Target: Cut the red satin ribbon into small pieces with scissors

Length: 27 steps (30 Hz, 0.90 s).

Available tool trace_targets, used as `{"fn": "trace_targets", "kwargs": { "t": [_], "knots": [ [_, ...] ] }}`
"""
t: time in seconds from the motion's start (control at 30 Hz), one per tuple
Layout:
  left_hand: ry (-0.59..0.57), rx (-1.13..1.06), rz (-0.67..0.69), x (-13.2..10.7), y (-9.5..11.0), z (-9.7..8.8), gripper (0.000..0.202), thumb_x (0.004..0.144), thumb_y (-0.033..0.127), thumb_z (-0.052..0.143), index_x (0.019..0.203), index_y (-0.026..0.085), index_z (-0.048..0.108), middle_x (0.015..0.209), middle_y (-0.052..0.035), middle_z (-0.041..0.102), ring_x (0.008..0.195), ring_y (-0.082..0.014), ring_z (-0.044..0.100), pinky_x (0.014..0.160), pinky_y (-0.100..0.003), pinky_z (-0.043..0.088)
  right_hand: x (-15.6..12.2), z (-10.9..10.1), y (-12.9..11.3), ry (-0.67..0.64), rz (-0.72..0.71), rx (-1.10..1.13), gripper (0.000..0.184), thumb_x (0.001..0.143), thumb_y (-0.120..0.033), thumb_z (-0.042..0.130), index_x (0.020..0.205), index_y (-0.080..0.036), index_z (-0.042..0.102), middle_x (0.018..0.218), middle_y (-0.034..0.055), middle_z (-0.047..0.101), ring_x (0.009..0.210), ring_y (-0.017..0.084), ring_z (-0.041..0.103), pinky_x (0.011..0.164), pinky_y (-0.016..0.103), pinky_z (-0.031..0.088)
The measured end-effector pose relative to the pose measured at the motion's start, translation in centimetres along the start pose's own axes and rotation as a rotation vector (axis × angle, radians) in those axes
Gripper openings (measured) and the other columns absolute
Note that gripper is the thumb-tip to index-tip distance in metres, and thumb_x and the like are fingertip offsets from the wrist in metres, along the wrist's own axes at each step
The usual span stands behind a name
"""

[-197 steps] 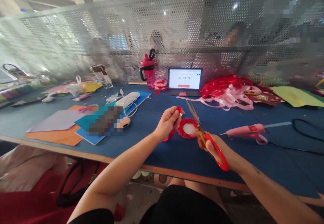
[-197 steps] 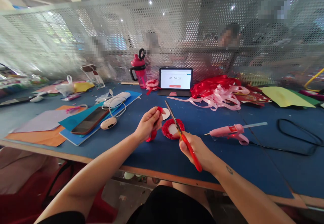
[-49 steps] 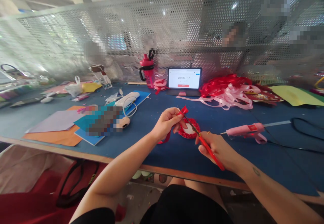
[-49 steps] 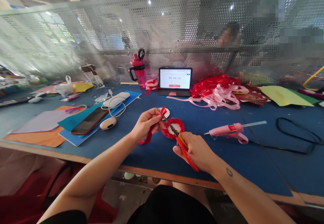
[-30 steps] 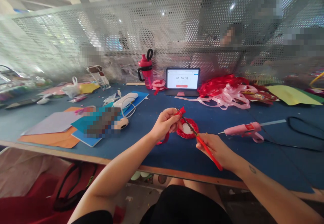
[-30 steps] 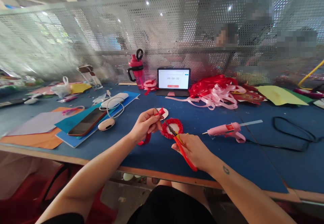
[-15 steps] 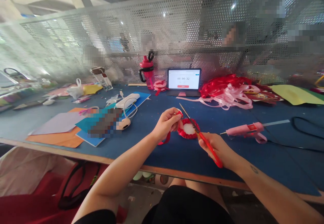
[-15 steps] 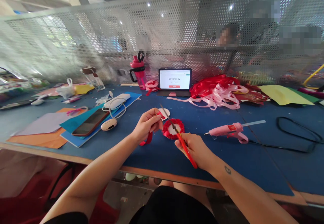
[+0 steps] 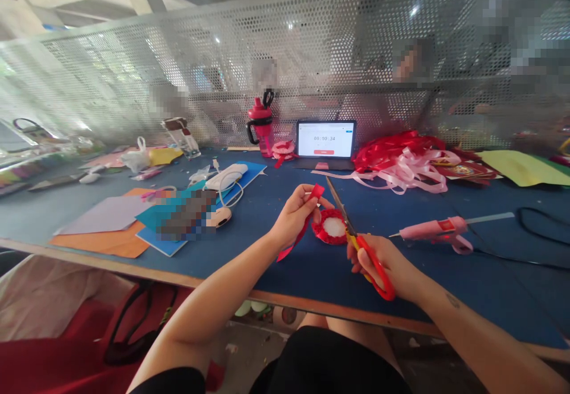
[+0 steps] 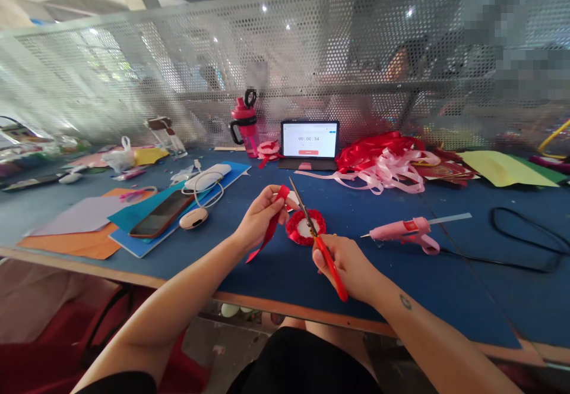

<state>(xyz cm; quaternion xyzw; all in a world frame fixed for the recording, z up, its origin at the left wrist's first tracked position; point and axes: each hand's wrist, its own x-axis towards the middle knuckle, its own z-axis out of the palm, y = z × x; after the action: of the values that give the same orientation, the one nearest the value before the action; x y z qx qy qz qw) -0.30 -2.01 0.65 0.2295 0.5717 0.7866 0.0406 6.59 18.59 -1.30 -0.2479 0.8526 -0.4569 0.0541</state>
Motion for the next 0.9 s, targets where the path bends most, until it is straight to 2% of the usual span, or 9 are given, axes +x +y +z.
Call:
{"fn": "trace_targets", "kwargs": {
  "t": [0.13,0.3,0.43,0.57,0.77,0.9],
  "knots": [
    [0.031,0.008,-0.014,0.0,0.1,-0.2,0.023,0.082,0.034,0.062,0.083,0.016,0.046,0.081,-0.0065,0.071,0.05,-0.0081,0.056,0.054,-0.022,0.043,-0.1,0.0,0.4,0.023,-0.056,-0.074,0.057,0.089,-0.068,0.028,0.084,-0.018,0.055,0.076,0.006,0.059,0.062,0.017,0.059,0.054,0.025,0.045],
    [0.056,0.017,-0.008,-0.2,0.6,0.0,0.028,0.08,0.037,0.064,0.076,0.016,0.046,0.067,-0.0042,0.07,0.041,-0.0063,0.05,0.046,-0.019,0.04,-0.4,-0.4,0.2,0.062,-0.146,-0.171,0.059,0.088,-0.069,0.024,0.1,-0.019,0.052,0.085,0.0095,0.061,0.069,0.021,0.06,0.063,0.032,0.046],
    [0.06,0.029,-0.004,-0.3,0.8,0.2,0.026,0.082,0.036,0.061,0.075,0.016,0.046,0.056,-0.0009,0.065,0.037,-0.005,0.045,0.04,-0.016,0.034,-0.2,-0.4,-0.1,0.058,-0.118,-0.222,0.062,0.087,-0.073,0.02,0.096,-0.019,0.051,0.077,0.007,0.059,0.067,0.021,0.059,0.061,0.032,0.044],
    [0.066,0.035,-0.004,-0.4,0.9,0.2,0.028,0.081,0.038,0.062,0.074,0.016,0.046,0.055,-0.0006,0.064,0.034,-0.0042,0.043,0.039,-0.016,0.033,0.0,-0.3,-0.3,0.086,-0.049,-0.26,0.051,0.091,-0.063,0.025,0.089,-0.02,0.051,0.069,0.0041,0.059,0.06,0.019,0.057,0.059,0.03,0.042],
    [0.052,0.03,-0.025,-0.5,0.8,0.4,0.029,0.079,0.04,0.064,0.076,0.016,0.047,0.054,-0.0007,0.064,0.034,-0.0038,0.042,0.039,-0.016,0.032,0.1,-0.4,-1.1,0.046,0.045,-0.357,0.022,0.086,-0.042,0.05,0.082,-0.021,0.051,0.07,0.002,0.06,0.061,0.018,0.055,0.056,0.027,0.038],
    [0.002,0.011,-0.038,-0.5,0.8,0.5,0.027,0.08,0.038,0.062,0.077,0.017,0.046,0.055,-0.0003,0.063,0.035,-0.0032,0.038,0.04,-0.017,0.032,0.3,-0.4,-1.3,0.023,0.063,-0.363,0.018,0.085,-0.036,0.051,0.077,-0.021,0.049,0.071,0.0017,0.06,0.061,0.017,0.055,0.056,0.025,0.036]
  ]
}}
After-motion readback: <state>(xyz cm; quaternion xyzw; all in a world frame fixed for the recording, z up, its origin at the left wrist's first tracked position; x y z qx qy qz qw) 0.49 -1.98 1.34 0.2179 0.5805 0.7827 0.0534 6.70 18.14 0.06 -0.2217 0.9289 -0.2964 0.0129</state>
